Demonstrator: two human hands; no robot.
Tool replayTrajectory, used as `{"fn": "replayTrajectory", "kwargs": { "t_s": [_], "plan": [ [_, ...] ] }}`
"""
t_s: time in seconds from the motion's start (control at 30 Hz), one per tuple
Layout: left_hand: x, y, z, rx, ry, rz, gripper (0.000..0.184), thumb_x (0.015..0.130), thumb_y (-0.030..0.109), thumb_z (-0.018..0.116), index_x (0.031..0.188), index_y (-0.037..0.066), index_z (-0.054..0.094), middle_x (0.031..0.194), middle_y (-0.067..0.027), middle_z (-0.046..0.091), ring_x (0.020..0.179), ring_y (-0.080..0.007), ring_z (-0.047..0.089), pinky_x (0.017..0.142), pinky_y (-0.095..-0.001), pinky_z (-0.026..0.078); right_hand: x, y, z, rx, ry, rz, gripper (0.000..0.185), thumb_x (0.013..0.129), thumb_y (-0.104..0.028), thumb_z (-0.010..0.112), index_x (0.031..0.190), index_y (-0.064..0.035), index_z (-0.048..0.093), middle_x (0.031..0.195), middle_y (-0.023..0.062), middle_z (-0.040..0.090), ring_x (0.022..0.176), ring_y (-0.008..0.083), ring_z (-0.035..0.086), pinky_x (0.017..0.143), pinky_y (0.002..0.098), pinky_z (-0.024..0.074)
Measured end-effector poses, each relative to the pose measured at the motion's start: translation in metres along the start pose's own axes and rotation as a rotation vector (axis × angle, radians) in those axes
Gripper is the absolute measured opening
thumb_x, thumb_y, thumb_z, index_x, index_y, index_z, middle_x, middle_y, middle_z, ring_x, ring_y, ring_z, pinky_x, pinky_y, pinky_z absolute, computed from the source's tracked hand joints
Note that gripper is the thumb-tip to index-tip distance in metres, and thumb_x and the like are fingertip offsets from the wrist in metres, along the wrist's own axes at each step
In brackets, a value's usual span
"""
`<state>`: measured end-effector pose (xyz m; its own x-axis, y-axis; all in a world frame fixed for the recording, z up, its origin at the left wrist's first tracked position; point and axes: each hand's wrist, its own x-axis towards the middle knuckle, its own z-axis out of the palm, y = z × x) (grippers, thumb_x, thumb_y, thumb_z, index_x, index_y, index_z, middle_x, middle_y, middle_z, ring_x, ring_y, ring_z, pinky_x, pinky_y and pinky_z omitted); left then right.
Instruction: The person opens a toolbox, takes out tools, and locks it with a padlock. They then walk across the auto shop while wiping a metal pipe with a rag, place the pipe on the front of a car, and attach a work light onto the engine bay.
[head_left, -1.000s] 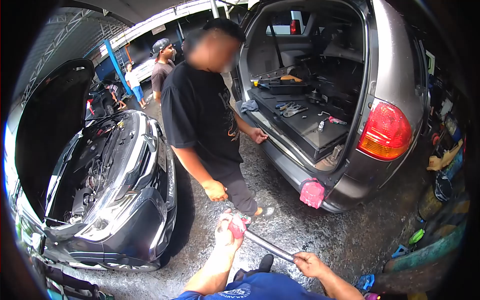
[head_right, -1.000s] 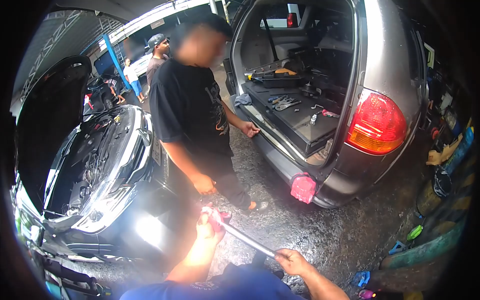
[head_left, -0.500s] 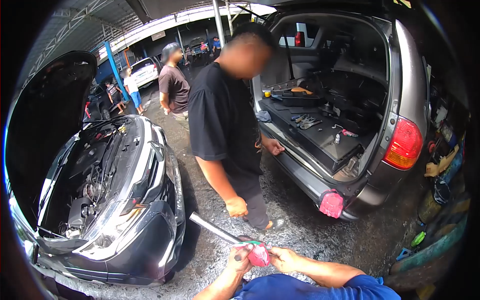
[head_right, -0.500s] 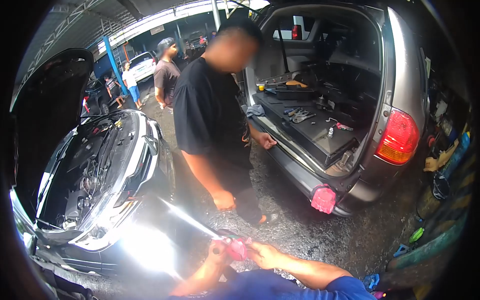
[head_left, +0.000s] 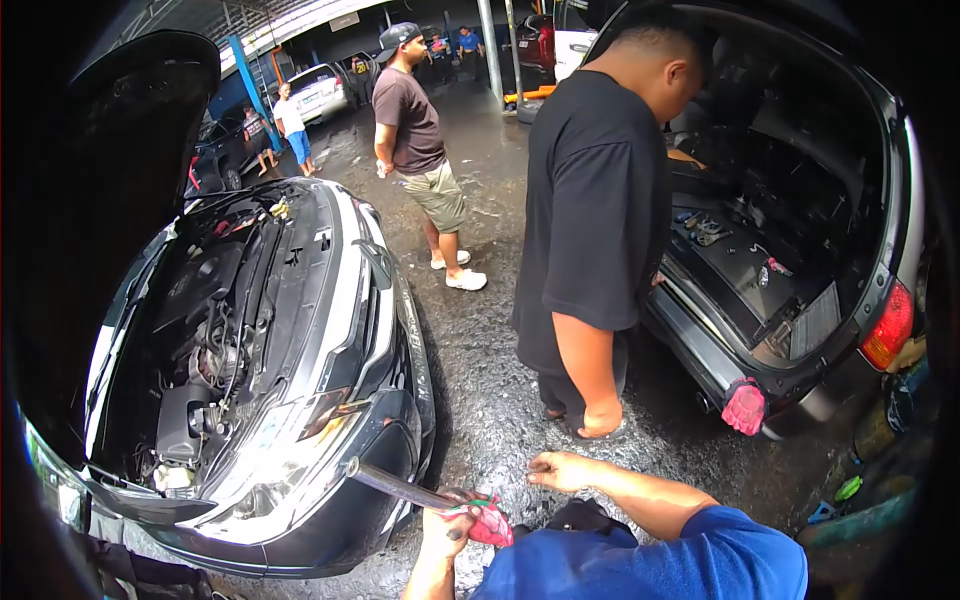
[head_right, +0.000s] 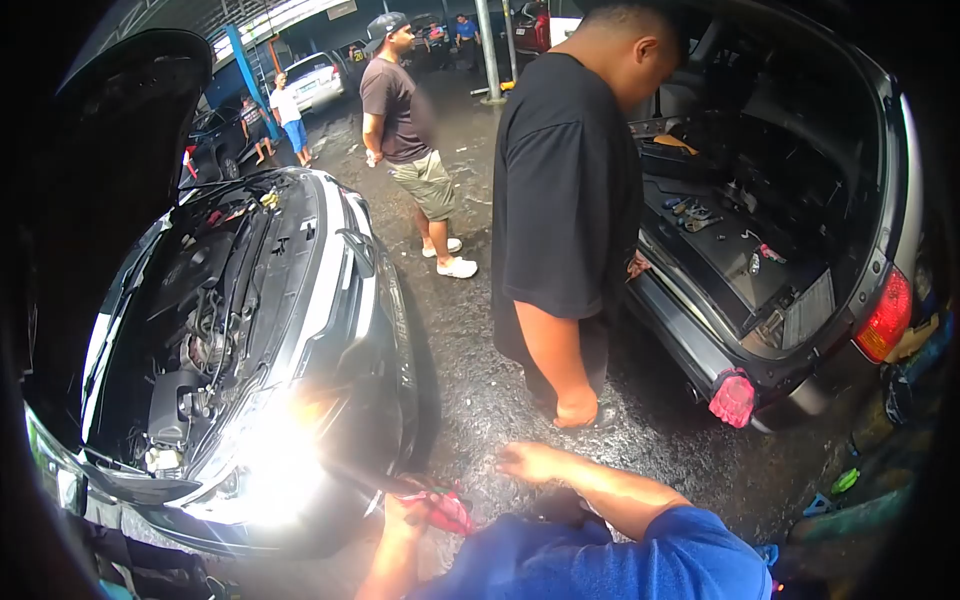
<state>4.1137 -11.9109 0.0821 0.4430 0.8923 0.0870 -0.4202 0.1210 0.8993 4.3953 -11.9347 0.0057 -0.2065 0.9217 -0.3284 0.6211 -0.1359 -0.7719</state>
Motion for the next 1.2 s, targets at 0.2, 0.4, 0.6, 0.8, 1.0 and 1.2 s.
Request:
{"fn": "replayTrajectory", "kwargs": {
  "t_s": [0.2,0.4,0.6,0.8,1.0,1.2],
  "plan": [
    [0.052,0.004,-0.041,0.035,0.153,-0.150,0.024,0.075,-0.005,0.069,0.091,0.002,0.053,0.086,-0.0116,0.060,0.084,-0.0267,0.064,0.081,-0.0420,0.054,0.034,0.036,-0.028,-0.042,0.017,0.229,0.069,0.090,-0.053,0.057,0.128,0.0046,0.053,0.124,0.0239,0.060,0.117,0.0357,0.058,0.100,0.0399,0.0446],
    [0.149,-0.023,-0.083,0.127,0.194,-0.301,0.010,0.078,-0.004,0.060,0.086,0.000,0.056,0.077,-0.0061,0.062,0.074,-0.0154,0.062,0.070,-0.0295,0.051,0.059,0.070,-0.063,0.039,0.002,0.477,0.072,0.090,-0.051,0.059,0.136,0.0020,0.044,0.122,0.0245,0.061,0.115,0.0346,0.059,0.098,0.0376,0.0454],
    [0.255,-0.036,-0.074,0.241,0.152,-0.454,0.007,0.078,-0.001,0.060,0.084,0.002,0.060,0.077,-0.0043,0.064,0.071,-0.0140,0.061,0.069,-0.0273,0.049,0.070,0.106,-0.094,0.182,0.146,0.601,0.069,0.091,-0.050,0.058,0.136,0.0004,0.047,0.121,0.0228,0.063,0.114,0.0324,0.060,0.099,0.0383,0.0456],
    [0.358,-0.056,-0.047,0.100,0.038,-0.570,0.011,0.080,0.000,0.062,0.089,-0.002,0.057,0.082,-0.0107,0.066,0.076,-0.0232,0.066,0.071,-0.0346,0.054,0.064,0.098,-0.126,0.083,0.186,0.659,0.052,0.094,-0.045,0.056,0.122,-0.0019,0.062,0.123,0.0190,0.063,0.118,0.0343,0.057,0.101,0.0388,0.0443],
    [0.442,-0.094,-0.020,0.201,0.009,-0.628,0.017,0.076,0.000,0.060,0.093,-0.003,0.058,0.082,-0.0107,0.065,0.074,-0.0218,0.065,0.071,-0.0331,0.054,0.057,0.123,-0.129,-0.222,0.384,0.230,0.028,0.091,-0.023,0.054,0.109,-0.0033,0.065,0.105,0.0168,0.066,0.104,0.0339,0.061,0.092,0.0429,0.0467],
    [0.522,-0.170,-0.024,0.100,-0.077,-0.742,0.021,0.075,0.001,0.062,0.094,-0.005,0.057,0.082,-0.0120,0.063,0.072,-0.0235,0.065,0.067,-0.0330,0.054,0.047,0.150,-0.129,-0.087,0.427,0.496,0.021,0.088,-0.017,0.055,0.099,-0.0019,0.066,0.091,0.0152,0.068,0.091,0.0328,0.066,0.082,0.0426,0.0508]
  ]
}}
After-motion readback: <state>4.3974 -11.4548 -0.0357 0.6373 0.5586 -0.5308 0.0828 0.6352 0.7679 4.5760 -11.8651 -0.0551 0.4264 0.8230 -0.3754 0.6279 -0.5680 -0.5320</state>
